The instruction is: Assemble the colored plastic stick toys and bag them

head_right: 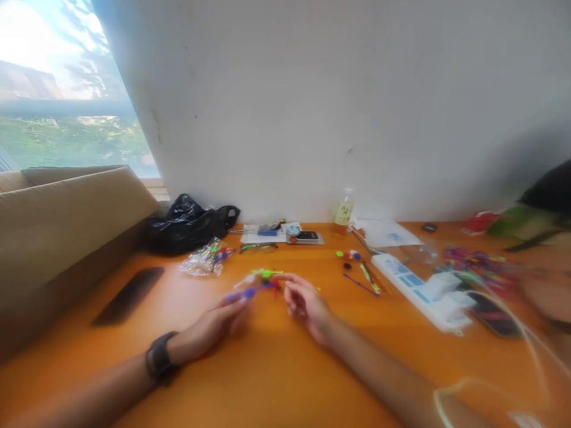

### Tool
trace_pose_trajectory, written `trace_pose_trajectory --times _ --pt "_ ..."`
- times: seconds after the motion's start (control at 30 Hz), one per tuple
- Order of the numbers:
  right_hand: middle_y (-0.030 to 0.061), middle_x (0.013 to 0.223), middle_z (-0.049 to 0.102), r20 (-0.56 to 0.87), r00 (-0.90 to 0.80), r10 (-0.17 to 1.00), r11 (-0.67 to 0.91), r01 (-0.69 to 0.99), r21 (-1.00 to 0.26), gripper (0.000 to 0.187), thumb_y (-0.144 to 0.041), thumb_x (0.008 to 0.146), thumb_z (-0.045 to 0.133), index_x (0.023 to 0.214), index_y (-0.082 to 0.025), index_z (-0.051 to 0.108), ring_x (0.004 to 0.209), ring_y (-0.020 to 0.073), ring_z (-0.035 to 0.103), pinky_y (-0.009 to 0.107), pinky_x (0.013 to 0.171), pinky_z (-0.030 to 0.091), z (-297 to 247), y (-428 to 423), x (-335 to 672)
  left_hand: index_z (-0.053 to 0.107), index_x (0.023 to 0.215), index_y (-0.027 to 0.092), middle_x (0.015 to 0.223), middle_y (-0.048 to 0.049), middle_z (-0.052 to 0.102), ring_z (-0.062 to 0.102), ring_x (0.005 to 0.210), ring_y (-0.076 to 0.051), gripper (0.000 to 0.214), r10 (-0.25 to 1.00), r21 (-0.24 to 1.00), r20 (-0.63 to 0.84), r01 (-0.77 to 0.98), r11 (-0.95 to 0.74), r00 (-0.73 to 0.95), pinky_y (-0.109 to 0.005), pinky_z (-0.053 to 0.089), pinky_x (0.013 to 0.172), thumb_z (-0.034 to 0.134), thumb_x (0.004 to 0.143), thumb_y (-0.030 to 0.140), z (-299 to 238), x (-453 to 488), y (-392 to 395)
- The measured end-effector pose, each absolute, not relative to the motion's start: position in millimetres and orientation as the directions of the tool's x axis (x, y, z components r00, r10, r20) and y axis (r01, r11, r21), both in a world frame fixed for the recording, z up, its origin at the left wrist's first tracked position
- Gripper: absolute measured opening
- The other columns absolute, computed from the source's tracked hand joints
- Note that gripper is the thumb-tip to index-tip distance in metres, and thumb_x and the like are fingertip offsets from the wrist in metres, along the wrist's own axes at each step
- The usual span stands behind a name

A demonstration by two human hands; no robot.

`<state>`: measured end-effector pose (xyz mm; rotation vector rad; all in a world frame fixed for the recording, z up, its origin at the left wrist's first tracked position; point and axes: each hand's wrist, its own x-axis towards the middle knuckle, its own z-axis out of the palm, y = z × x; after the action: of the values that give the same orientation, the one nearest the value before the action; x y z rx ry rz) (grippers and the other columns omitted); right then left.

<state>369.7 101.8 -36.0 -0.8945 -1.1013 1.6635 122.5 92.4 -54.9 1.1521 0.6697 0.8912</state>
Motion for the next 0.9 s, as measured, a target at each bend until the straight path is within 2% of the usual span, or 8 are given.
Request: trace_pose_trajectory --times 0.27,0.4,0.47,0.53,0.6,0.63,0.73,0.9 --pt "-0.0062 0.060 0.046 -0.130 -0.353 0.927 -0.293 -0.463 -0.836 0.057 -0.020 0.081 0.067 0.138 -0.018 0.065 0.050 0.0092 0.025 0.025 0.051 0.019 -34.5 108.7 376.7 0.063 0.089 0.015 0.056 0.0035 0.050 0.039 0.052 -0.010 0.030 0.860 0.937 -0.066 -0.266 0.228 0.507 -0.024 0.028 0.054 0.071 0.094 0.043 -54.8 122.1 90.8" --pt "-0.0064 0.062 0.046 -0.132 -0.360 0.923 -0.305 -0.481 -0.822 0.059 -0.019 0.083 0.069 0.141 -0.025 0.064 0.050 0.0093 0.026 0.025 0.053 0.019 -30.4 104.2 374.2 0.063 0.088 0.015 0.055 0.0035 0.049 0.037 0.051 -0.010 0.031 0.856 0.941 -0.049 -0.264 0.213 0.514 -0.024 0.026 0.053 0.069 0.096 0.044 -56.9 120.4 93.9" --pt "-0.0056 0.062 0.046 -0.120 -0.407 0.906 -0.312 -0.450 -0.837 0.042 -0.017 0.082 0.068 0.123 -0.026 0.074 0.050 0.0089 0.026 0.025 0.053 0.018 -30.1 101.0 374.1 0.064 0.088 0.015 0.054 0.0038 0.048 0.035 0.050 -0.010 0.032 0.860 0.944 -0.035 -0.265 0.195 0.510 -0.024 0.025 0.053 0.069 0.096 0.045 -57.0 119.6 95.2" --pt "-0.0027 0.058 0.044 -0.079 -0.527 0.846 -0.309 -0.365 -0.878 0.016 -0.015 0.075 0.065 0.082 -0.017 0.078 0.050 0.0094 0.028 0.027 0.052 0.017 -30.8 97.6 375.2 0.064 0.089 0.016 0.054 0.0041 0.047 0.035 0.051 -0.010 0.031 0.866 0.952 -0.018 -0.257 0.168 0.499 -0.024 0.025 0.053 0.070 0.096 0.046 -55.8 118.9 95.9" --pt "0.0008 0.053 0.042 -0.027 -0.637 0.771 -0.270 -0.287 -0.919 0.016 -0.015 0.066 0.060 0.050 -0.015 0.064 0.050 0.0112 0.032 0.029 0.051 0.016 -31.0 94.5 376.6 0.065 0.090 0.017 0.056 0.0045 0.046 0.034 0.053 -0.010 0.031 0.872 0.959 -0.006 -0.246 0.145 0.490 -0.024 0.025 0.054 0.071 0.095 0.047 -54.0 118.6 96.0" --pt "0.0016 0.051 0.041 -0.007 -0.656 0.755 -0.244 -0.270 -0.931 0.020 -0.015 0.064 0.058 0.044 -0.016 0.058 0.051 0.0120 0.033 0.030 0.051 0.016 -30.5 93.4 377.2 0.065 0.092 0.017 0.057 0.0048 0.045 0.033 0.053 -0.010 0.031 0.872 0.959 -0.005 -0.245 0.143 0.490 -0.024 0.025 0.054 0.071 0.095 0.048 -53.4 118.6 95.9" --pt "0.0001 0.053 0.040 -0.005 -0.582 0.813 -0.198 -0.268 -0.943 0.017 -0.016 0.065 0.056 0.047 -0.017 0.057 0.050 0.0113 0.029 0.030 0.052 0.015 -27.8 93.9 378.8 0.064 0.093 0.017 0.059 0.0053 0.043 0.030 0.054 -0.010 0.032 0.870 0.952 -0.020 -0.257 0.168 0.493 -0.023 0.022 0.054 0.070 0.095 0.048 -53.8 119.1 95.8" --pt "-0.0039 0.057 0.035 -0.080 -0.456 0.887 -0.233 -0.291 -0.928 0.015 -0.018 0.069 0.061 0.055 -0.016 0.057 0.049 0.0085 0.020 0.029 0.052 0.011 -31.2 103.7 380.5 0.064 0.092 0.018 0.060 0.0051 0.043 0.031 0.054 -0.010 0.033 0.871 0.959 -0.017 -0.239 0.154 0.492 -0.024 0.023 0.056 0.071 0.094 0.050 -56.4 119.3 96.0"
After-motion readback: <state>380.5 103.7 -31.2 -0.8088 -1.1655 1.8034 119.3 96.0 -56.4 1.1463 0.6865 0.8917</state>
